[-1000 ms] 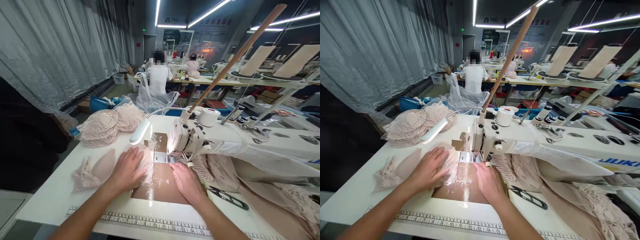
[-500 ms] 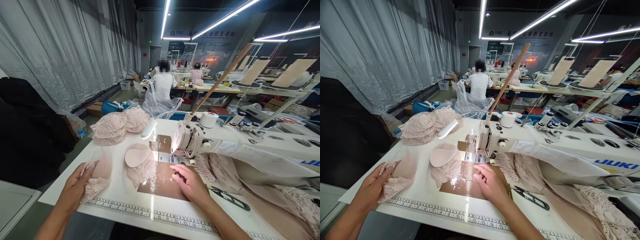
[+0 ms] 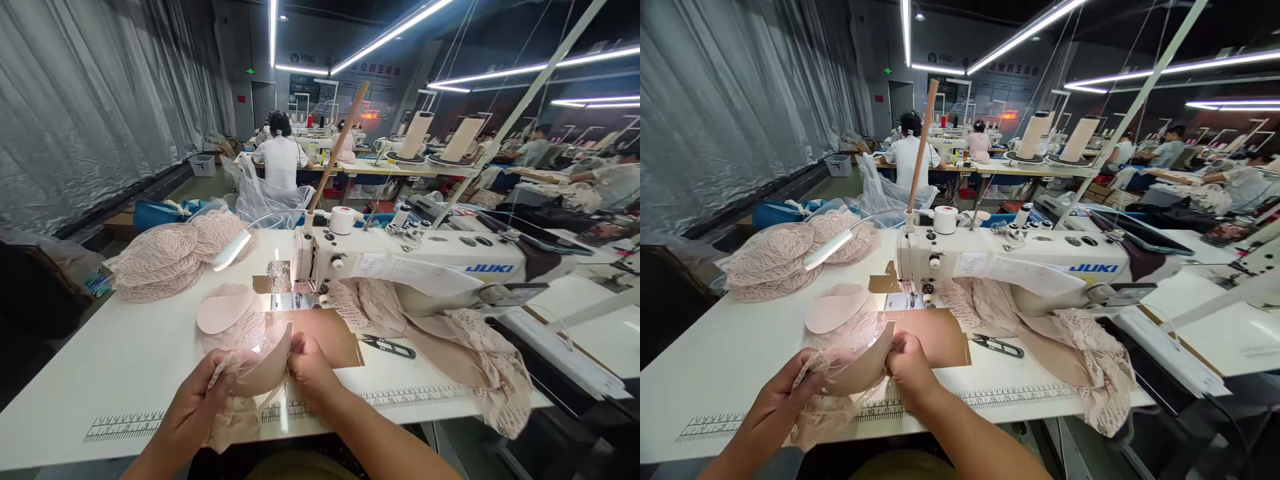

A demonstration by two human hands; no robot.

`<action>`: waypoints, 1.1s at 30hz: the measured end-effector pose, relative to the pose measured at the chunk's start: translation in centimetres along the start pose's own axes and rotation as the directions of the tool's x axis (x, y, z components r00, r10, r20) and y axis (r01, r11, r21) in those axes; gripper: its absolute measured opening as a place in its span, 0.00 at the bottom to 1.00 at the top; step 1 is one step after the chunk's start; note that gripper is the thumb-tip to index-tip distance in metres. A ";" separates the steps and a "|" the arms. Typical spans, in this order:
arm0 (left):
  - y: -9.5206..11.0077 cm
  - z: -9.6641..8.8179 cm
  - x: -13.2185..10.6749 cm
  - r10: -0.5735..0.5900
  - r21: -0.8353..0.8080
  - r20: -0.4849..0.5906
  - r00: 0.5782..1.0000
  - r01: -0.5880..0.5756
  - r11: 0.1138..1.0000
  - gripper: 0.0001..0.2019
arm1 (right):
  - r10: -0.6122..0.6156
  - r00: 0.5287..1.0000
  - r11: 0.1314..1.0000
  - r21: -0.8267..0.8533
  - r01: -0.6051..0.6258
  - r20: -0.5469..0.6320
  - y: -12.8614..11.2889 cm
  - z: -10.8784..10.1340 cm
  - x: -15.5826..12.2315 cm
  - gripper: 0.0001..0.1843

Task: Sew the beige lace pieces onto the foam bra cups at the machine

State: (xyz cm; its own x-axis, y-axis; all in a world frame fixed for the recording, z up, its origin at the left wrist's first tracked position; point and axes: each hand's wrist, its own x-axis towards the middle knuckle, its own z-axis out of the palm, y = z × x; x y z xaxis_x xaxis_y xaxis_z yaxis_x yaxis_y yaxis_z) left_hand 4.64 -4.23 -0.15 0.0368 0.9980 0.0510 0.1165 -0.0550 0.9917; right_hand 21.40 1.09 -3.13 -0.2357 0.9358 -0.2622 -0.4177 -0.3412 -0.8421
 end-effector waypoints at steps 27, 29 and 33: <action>-0.6 0.9 5.3 -0.012 0.177 0.018 1.000 0.009 0.984 0.17 | -0.045 0.956 0.998 0.048 0.033 0.289 -3.1 -3.9 -3.4 0.19; -1.7 -0.8 6.3 0.089 0.421 -0.010 0.996 -0.077 0.904 0.21 | -0.031 0.972 0.998 -0.038 0.041 0.234 -4.3 -6.1 -5.2 0.25; -5.1 -6.0 7.1 0.200 0.810 0.204 0.958 -0.280 0.516 0.23 | -0.514 0.806 0.828 -0.415 0.378 -0.292 -7.1 -12.1 -11.1 0.32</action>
State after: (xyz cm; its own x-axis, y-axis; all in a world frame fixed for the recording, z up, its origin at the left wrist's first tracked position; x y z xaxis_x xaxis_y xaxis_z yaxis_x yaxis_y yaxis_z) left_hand -1.65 3.30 -4.10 0.2609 0.9392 0.2233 0.8534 -0.3325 0.4015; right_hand 37.57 -5.81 0.05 0.2807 0.9561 0.0842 -0.0709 0.1081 -0.9916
